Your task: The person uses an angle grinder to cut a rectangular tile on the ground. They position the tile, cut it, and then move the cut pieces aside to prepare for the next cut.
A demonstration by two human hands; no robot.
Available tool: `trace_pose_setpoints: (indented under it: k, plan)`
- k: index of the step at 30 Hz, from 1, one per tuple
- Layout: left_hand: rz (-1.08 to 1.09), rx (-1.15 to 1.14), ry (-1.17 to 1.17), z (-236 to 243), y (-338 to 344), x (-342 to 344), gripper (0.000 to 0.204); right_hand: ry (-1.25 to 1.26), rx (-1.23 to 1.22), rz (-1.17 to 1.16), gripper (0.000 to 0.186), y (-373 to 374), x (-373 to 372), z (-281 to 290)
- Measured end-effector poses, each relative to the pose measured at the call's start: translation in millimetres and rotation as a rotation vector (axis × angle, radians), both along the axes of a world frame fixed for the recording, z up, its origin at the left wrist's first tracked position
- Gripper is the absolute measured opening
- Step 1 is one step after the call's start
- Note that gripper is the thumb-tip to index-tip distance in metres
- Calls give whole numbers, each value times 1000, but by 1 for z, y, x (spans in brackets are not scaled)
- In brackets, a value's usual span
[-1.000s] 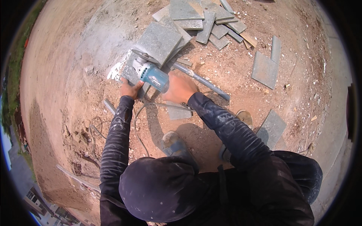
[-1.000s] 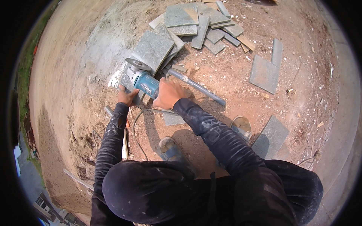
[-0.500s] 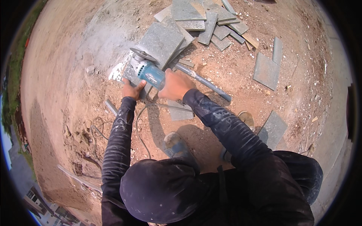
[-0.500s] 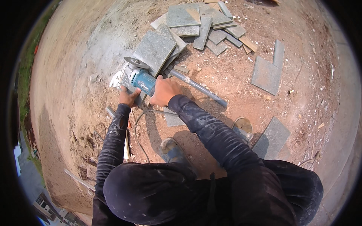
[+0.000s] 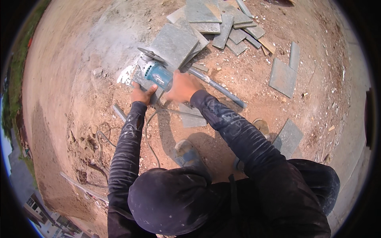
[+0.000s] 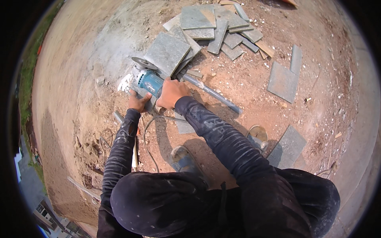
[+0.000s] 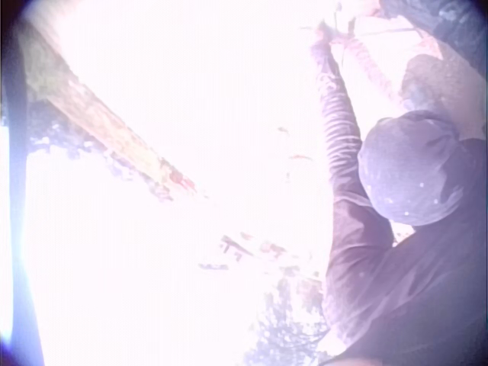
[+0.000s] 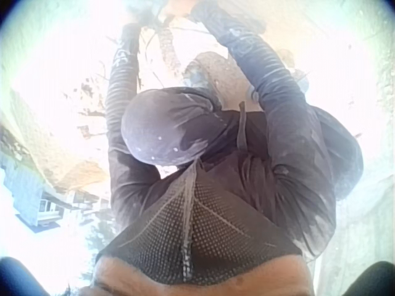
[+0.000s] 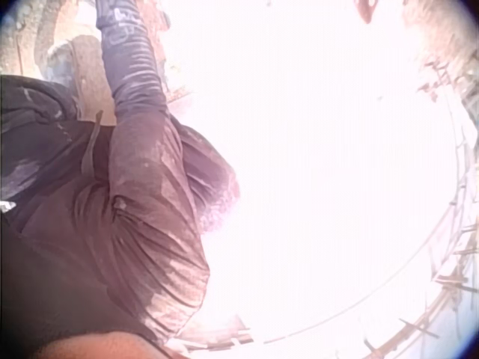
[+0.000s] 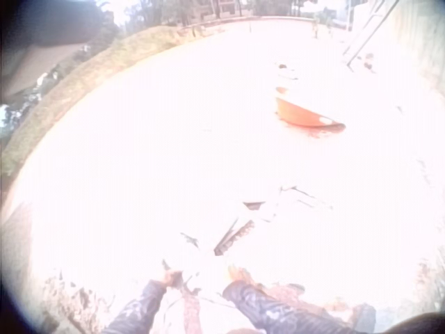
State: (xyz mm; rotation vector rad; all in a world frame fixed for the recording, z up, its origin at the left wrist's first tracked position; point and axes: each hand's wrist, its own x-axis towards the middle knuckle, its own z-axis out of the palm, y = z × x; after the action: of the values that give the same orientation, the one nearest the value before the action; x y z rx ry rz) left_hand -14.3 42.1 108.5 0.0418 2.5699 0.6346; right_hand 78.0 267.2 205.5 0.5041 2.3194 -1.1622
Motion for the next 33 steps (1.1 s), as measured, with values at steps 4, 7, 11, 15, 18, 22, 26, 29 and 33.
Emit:
trace_pose_setpoints:
  k: [4,7,11,15,18,22,26,29,33]
  plan:
    - [-13,-28,14,-4,-5,-3,124,-1,-6,8,70,-4,-7,0]
    - [-25,-40,32,-4,-3,-1,124,22,12,15,69,-7,-13,-8]
    - [0,7,20,-5,-4,-1,124,59,41,1,70,-11,-21,-9]
    - [17,6,-23,-3,-2,-1,123,52,47,4,73,-12,-26,-6]
    - [-7,-42,-1,3,0,1,121,46,44,21,76,-13,-31,-7]
    - [-22,-63,47,6,4,4,119,36,44,36,81,-14,-38,-9]
    - [-39,-101,35,-1,-5,-2,118,-32,17,22,80,-15,-44,3]
    - [-39,-113,12,-4,-4,-4,119,-53,25,44,80,-15,-48,6]
    - [-36,-106,161,-7,0,3,96,-57,15,44,78,-18,-57,0]
